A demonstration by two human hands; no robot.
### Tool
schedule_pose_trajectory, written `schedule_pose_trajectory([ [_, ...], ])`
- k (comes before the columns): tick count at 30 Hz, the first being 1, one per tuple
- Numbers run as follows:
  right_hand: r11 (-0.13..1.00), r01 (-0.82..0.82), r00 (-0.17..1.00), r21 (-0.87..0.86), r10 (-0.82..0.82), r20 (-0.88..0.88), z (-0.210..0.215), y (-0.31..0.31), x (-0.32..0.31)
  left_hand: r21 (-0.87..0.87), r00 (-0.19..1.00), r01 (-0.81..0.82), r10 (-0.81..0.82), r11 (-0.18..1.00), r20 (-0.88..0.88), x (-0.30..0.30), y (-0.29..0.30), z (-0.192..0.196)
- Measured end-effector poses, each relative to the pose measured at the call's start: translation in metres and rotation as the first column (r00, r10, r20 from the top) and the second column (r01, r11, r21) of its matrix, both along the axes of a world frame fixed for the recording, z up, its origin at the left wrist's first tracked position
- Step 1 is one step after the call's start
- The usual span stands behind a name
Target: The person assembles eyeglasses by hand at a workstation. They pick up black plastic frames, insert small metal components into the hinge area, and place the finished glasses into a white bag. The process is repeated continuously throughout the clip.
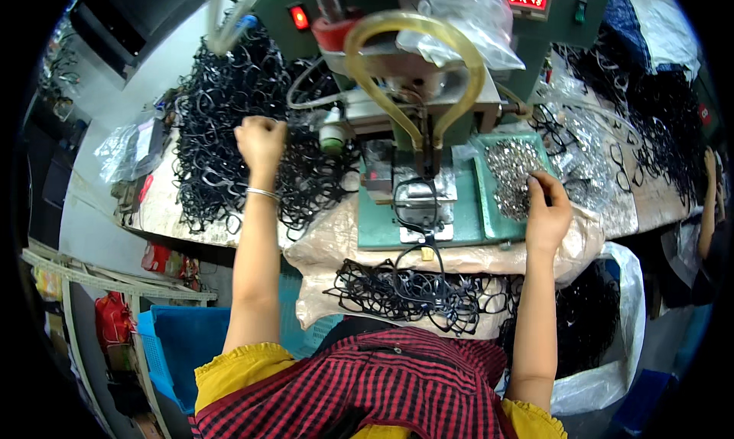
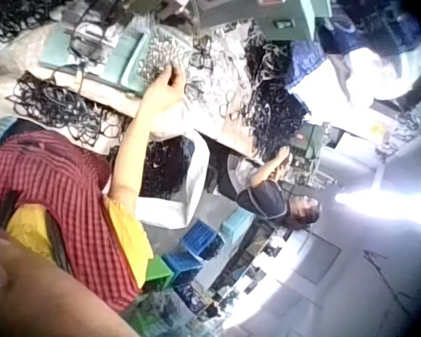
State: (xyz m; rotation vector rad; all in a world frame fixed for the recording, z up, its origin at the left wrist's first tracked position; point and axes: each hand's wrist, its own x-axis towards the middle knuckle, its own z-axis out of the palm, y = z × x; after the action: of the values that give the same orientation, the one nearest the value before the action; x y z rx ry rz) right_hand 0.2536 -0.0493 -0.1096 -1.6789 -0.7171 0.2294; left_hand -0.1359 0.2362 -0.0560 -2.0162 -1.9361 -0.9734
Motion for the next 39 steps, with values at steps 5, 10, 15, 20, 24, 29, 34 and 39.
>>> schedule_pose_trajectory([
  [5, 0.974, 0.071, 0.971, 0.217, -0.018, -0.239, -0.012, -0.009, 0.005, -0.140, 0.993, -0.009, 0.025, 0.990, 0.115, -0.012, -0.003, 0.022],
  [10, 0.962, -0.034, 0.977, 0.271, 0.089, -0.194, 0.000, 0.029, -0.014, 0.113, 0.989, -0.030, 0.013, 0.993, 0.151, -0.011, -0.030, -0.002],
  [15, 0.900, -0.350, 0.916, 0.260, 0.271, 0.296, 0.052, 0.016, -0.064, 0.014, 0.991, -0.093, 0.094, 0.996, -0.093, 0.015, -0.041, -0.032],
  [20, 0.841, -0.382, 0.905, 0.383, 0.425, -0.031, 0.075, 0.041, -0.097, 0.108, 0.975, 0.024, -0.047, 0.994, 0.217, 0.007, -0.038, -0.053],
  [24, 0.848, -0.359, 0.903, 0.389, 0.421, -0.084, 0.071, 0.040, -0.100, 0.107, 0.490, 0.257, -0.224, 0.961, 0.842, 0.014, -0.071, -0.054],
  [29, 0.837, -0.383, 0.877, 0.391, 0.462, -0.129, 0.077, 0.040, -0.101, 0.431, 0.072, 0.434, -0.507, 0.792, 0.859, 0.055, -0.142, 0.019],
  [34, 0.806, -0.369, 0.800, 0.463, 0.529, -0.284, 0.101, 0.036, -0.118, 0.703, -0.002, 0.641, -0.916, 0.307, 0.401, 0.075, -0.189, 0.102],
  [39, 0.783, -0.520, 0.804, 0.341, 0.584, -0.115, 0.098, 0.014, -0.094, 0.446, 0.116, 0.877, -0.979, 0.180, 0.167, 0.085, -0.194, 0.073],
])
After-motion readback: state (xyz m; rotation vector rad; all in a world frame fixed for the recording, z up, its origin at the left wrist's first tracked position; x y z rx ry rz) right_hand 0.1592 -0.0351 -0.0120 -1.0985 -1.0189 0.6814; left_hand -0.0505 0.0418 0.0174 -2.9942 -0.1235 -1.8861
